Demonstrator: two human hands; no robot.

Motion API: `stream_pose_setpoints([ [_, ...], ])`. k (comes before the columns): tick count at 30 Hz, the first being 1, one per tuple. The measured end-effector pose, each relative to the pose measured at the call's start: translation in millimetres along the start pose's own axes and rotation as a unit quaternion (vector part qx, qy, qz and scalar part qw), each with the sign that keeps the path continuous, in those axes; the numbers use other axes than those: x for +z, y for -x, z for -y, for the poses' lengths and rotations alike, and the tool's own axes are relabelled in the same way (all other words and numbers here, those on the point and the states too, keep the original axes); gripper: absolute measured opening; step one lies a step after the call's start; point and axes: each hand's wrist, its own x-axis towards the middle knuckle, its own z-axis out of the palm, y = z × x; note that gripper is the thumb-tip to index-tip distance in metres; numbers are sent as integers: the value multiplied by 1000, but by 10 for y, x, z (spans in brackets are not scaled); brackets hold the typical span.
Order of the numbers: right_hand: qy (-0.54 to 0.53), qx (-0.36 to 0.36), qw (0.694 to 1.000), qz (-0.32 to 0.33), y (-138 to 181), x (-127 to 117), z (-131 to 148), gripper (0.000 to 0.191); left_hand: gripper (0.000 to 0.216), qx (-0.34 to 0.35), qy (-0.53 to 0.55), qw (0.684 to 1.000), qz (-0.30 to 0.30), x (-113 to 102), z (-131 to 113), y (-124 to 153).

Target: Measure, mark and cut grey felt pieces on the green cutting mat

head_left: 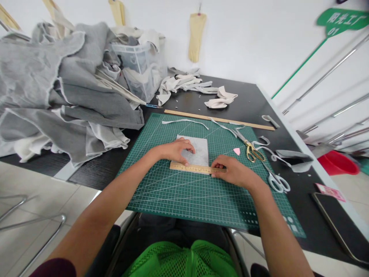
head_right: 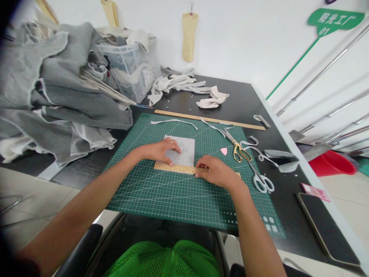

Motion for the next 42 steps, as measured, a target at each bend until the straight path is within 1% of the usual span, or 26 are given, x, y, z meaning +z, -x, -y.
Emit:
stream_pose_setpoints([
  [5,-11,9,1000,6,11,0,1,8,51,-7,-1,1000,-1,4,0,0],
  [17,6,-3,1000,8,24,-26,5,8,53,-10,-6,1000,-8,15,-28,5],
  [25,3,-8,1000,12,3,3,-49,8,53,0,-3,1000,-2,0,-17,0],
  [37,-3,13,1000,14,-9,26,-60,12,55,11,-13,1000,-1,8,-5,6],
  [40,-7,18,1000,16,0,19,-70,13,50,17,8,1000,-5,-1,14,9],
  [42,-9,18,1000,17,5,17,-74,9,39,15,45,999,-23,-15,40,7],
])
